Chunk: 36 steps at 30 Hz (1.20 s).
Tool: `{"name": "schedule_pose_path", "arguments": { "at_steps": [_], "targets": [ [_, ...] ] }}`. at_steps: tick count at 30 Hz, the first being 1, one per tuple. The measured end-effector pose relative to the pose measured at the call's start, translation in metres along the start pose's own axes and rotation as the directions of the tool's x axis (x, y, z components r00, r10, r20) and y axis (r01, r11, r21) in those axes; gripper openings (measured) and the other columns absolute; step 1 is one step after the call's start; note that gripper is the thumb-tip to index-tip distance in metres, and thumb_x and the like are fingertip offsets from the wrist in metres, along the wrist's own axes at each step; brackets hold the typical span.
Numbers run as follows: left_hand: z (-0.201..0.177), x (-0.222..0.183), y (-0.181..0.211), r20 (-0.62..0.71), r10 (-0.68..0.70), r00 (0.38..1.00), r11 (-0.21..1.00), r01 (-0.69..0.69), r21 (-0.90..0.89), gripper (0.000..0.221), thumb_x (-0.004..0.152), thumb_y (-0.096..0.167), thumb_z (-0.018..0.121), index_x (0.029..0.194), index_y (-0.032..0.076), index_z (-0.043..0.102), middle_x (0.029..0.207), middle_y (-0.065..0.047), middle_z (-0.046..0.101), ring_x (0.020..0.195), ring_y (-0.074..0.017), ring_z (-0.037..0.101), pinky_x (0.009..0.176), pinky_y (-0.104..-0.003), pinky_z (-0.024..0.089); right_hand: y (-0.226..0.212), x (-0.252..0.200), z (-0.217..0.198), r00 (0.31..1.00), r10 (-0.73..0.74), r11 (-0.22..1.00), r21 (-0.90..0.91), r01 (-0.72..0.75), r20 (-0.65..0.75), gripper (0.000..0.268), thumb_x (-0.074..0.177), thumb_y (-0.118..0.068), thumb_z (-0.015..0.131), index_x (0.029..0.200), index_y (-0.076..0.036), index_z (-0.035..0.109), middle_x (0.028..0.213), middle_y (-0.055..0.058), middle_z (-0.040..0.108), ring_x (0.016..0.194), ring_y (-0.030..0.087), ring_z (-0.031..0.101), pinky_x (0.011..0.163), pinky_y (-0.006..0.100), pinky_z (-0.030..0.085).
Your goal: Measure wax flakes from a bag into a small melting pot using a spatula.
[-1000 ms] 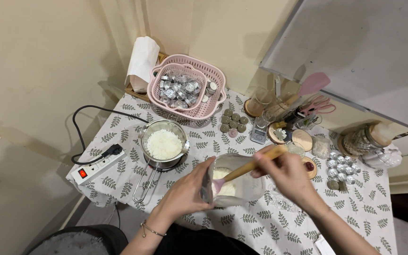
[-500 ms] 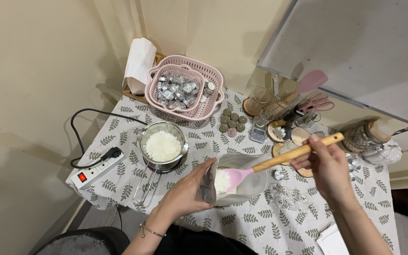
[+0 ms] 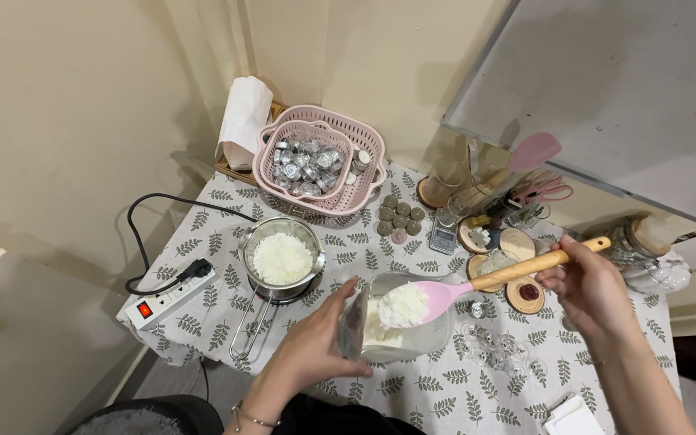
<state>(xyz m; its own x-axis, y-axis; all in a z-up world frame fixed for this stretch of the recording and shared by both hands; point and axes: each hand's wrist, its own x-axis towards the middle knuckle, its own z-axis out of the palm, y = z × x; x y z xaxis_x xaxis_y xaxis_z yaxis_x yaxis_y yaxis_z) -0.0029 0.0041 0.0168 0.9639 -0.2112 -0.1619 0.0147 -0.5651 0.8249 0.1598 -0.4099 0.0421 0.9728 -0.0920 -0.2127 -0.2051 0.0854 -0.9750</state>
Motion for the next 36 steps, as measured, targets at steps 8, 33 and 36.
{"name": "schedule_pose_path", "arguments": {
  "at_steps": [8, 33, 36],
  "targets": [
    [0.011, -0.019, -0.059, -0.046, -0.200, 0.979, 0.979, 0.201, 0.016, 0.084, 0.085, 0.003, 0.063, 0.160, 0.017, 0.028, 0.157, -0.006, 0.053, 0.135, -0.0231, 0.058, 0.113, -0.038, 0.042, -0.028, 0.034, 0.020, 0.999, 0.044, 0.997, 0.057, -0.045, 0.027, 0.021, 0.112, -0.020, 0.051, 0.106, -0.001, 0.058, 0.084, 0.006, 0.065, 0.067, 0.014, 0.065, 0.062, 0.022, 0.054],
    [-0.020, -0.063, -0.064, -0.742, -0.465, 0.482, 0.885, 0.225, -0.408, 0.062, 0.083, 0.004, 0.061, 0.142, 0.006, 0.044, 0.137, -0.010, 0.061, 0.109, -0.0216, 0.071, 0.089, -0.035, 0.058, -0.031, -0.026, 0.273, 0.491, -0.329, 0.595, -0.226, 0.771, 0.807, 0.019, 0.101, -0.015, 0.057, 0.110, 0.001, 0.061, 0.096, 0.011, 0.077, 0.084, 0.016, 0.081, 0.069, 0.027, 0.065],
    [-0.021, -0.059, -0.063, -0.754, -0.437, 0.491, 0.899, 0.223, -0.376, 0.060, 0.086, 0.006, 0.061, 0.143, 0.005, 0.044, 0.137, -0.011, 0.061, 0.109, -0.0218, 0.070, 0.089, -0.035, 0.058, -0.026, -0.026, 0.266, 0.357, -0.390, 0.507, -0.126, 0.853, 0.849, 0.016, 0.101, -0.013, 0.059, 0.110, 0.001, 0.061, 0.098, 0.009, 0.075, 0.084, 0.015, 0.080, 0.070, 0.026, 0.065]
  ]
}}
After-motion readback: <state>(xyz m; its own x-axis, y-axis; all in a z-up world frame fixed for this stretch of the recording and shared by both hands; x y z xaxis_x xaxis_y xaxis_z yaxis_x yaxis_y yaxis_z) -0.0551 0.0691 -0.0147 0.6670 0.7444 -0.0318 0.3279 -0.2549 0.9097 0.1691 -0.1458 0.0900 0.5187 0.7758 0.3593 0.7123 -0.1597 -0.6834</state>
